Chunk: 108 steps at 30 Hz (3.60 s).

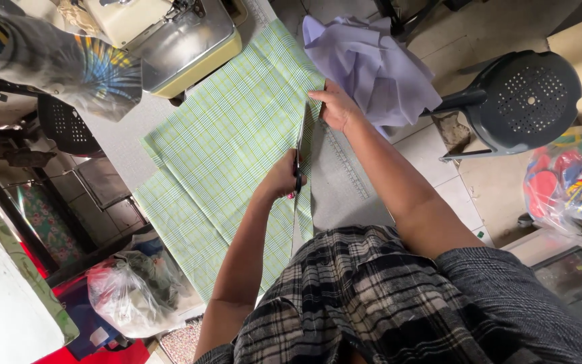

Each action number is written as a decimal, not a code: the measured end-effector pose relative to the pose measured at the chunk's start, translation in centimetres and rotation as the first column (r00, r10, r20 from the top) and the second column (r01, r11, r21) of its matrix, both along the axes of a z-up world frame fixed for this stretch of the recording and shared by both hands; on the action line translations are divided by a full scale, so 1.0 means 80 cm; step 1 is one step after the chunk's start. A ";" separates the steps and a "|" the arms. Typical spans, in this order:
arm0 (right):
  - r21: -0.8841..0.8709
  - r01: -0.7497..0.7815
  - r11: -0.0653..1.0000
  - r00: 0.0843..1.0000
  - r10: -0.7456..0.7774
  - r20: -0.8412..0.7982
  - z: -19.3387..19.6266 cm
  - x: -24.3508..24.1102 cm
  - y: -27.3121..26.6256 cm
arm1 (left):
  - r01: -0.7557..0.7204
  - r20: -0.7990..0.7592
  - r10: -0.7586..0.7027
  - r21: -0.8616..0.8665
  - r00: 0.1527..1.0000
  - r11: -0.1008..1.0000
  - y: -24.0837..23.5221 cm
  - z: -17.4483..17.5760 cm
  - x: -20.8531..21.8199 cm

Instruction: Cutting green checkered fabric with scissors on a workbench in a sewing factory.

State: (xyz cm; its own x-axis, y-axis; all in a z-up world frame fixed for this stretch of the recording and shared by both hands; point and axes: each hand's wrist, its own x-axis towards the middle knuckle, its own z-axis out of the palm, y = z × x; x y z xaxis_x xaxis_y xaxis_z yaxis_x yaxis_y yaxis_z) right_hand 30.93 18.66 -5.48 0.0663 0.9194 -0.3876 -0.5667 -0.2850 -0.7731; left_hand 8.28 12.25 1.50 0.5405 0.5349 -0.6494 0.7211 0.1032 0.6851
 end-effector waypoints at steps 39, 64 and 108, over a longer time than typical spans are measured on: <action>0.083 0.007 0.997 0.997 0.000 -0.075 0.019 0.021 0.011 | -0.021 0.005 0.021 0.007 1.000 1.000 0.060 0.000 0.046; 0.045 -0.077 0.996 0.996 0.079 -0.047 -0.032 0.041 0.031 | 0.014 -0.011 -0.014 0.028 1.000 0.999 0.079 0.014 0.066; 0.069 -0.088 0.994 0.996 0.090 -0.015 0.052 0.079 0.090 | -0.001 -0.051 0.000 -0.022 0.999 1.000 0.131 0.058 0.110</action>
State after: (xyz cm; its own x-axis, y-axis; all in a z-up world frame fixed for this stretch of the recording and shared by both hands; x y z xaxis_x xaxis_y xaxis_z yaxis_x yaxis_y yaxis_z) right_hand 37.27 25.88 -1.35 -0.0234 0.9458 -0.3239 -0.5557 -0.2816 -0.7822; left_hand 17.05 22.76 6.17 0.5065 0.5203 -0.6876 0.7548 0.1179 0.6452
